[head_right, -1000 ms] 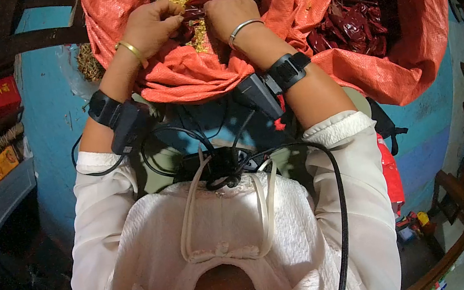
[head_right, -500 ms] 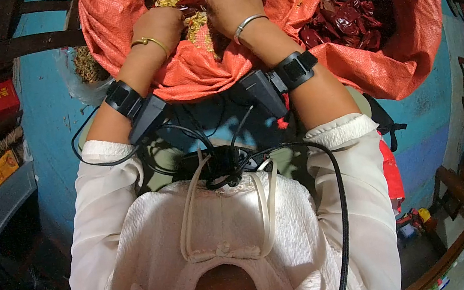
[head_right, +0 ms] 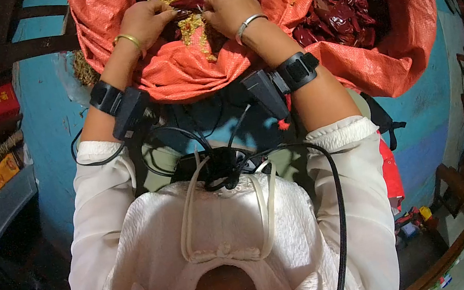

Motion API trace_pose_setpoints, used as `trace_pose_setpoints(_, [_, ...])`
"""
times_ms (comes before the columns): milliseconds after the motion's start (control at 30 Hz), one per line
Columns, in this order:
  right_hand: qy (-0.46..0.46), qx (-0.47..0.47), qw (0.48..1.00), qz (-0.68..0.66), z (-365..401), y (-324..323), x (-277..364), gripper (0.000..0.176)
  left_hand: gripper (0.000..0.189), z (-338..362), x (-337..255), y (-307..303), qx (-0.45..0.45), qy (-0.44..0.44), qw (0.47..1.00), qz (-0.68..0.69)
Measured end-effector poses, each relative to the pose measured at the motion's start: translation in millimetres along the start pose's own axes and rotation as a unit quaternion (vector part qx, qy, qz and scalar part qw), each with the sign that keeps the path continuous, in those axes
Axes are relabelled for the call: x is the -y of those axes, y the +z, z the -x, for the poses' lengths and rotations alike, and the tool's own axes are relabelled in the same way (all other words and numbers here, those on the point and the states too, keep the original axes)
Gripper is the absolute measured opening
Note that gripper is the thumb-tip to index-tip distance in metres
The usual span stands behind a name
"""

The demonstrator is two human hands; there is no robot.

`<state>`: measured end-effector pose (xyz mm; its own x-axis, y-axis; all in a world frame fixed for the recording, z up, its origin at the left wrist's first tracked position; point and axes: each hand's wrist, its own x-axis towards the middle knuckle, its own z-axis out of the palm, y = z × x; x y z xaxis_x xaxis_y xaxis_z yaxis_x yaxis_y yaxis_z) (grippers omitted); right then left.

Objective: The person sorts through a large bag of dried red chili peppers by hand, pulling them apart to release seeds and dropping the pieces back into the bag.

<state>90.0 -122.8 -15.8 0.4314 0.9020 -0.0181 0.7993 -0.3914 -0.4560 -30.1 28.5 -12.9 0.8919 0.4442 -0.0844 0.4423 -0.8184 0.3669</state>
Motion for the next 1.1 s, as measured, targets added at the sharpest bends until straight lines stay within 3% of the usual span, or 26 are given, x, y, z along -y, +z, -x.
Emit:
trace_pose_setpoints(133, [0.015,0.024,0.996,-0.083,-3,3,4,0.015,0.022,2,5,2,0.004,-0.012,0.999,0.048])
trace_pose_setpoints(300, [-0.009,0.039,0.996,-0.081,-5,15,11,0.015,0.021,9,2,-3,0.002,0.016,0.999,0.033])
trace_pose_setpoints(400, [-0.015,0.038,0.997,-0.069,-7,18,12,0.015,0.020,18,-8,-7,0.096,0.033,0.990,-0.095])
trace_pose_setpoints(533, [-0.011,0.059,0.997,-0.057,-10,17,14,0.017,0.021,24,-8,-13,0.124,0.024,0.981,-0.146])
trace_pose_setpoints(633, [-0.017,0.048,0.995,-0.083,-10,22,13,0.019,0.021,22,-10,-15,0.066,0.003,0.994,-0.089])
trace_pose_setpoints(667, [-0.018,0.048,0.995,-0.082,-10,26,12,0.019,0.021,20,-5,-10,0.026,0.006,0.999,0.018])
trace_pose_setpoints(700, [0.001,0.068,0.976,-0.206,-12,28,13,0.019,0.021,19,-2,-7,-0.017,0.009,0.992,0.124])
trace_pose_setpoints(733, [0.019,0.086,0.941,-0.326,-14,28,14,0.020,0.021,19,-2,-4,-0.002,-0.014,0.974,0.226])
trace_pose_setpoints(767, [0.017,0.086,0.942,-0.325,-13,28,16,0.020,0.021,18,0,-1,-0.004,-0.014,0.974,0.226])
trace_pose_setpoints(833, [0.110,0.093,0.827,-0.543,-7,18,30,0.017,0.019,15,0,1,0.037,-0.063,0.911,0.405])
trace_pose_setpoints(967, [0.115,0.093,0.805,-0.575,-6,17,29,0.012,0.022,20,-8,-10,0.068,-0.092,0.894,0.433])
trace_pose_setpoints(1067, [0.170,0.105,0.777,-0.597,-2,7,36,0.011,0.021,22,-9,-4,0.039,-0.074,0.903,0.422])
trace_pose_setpoints(1100, [0.159,0.108,0.759,-0.622,-2,9,34,0.010,0.019,23,-11,-2,-0.004,-0.037,0.933,0.359])
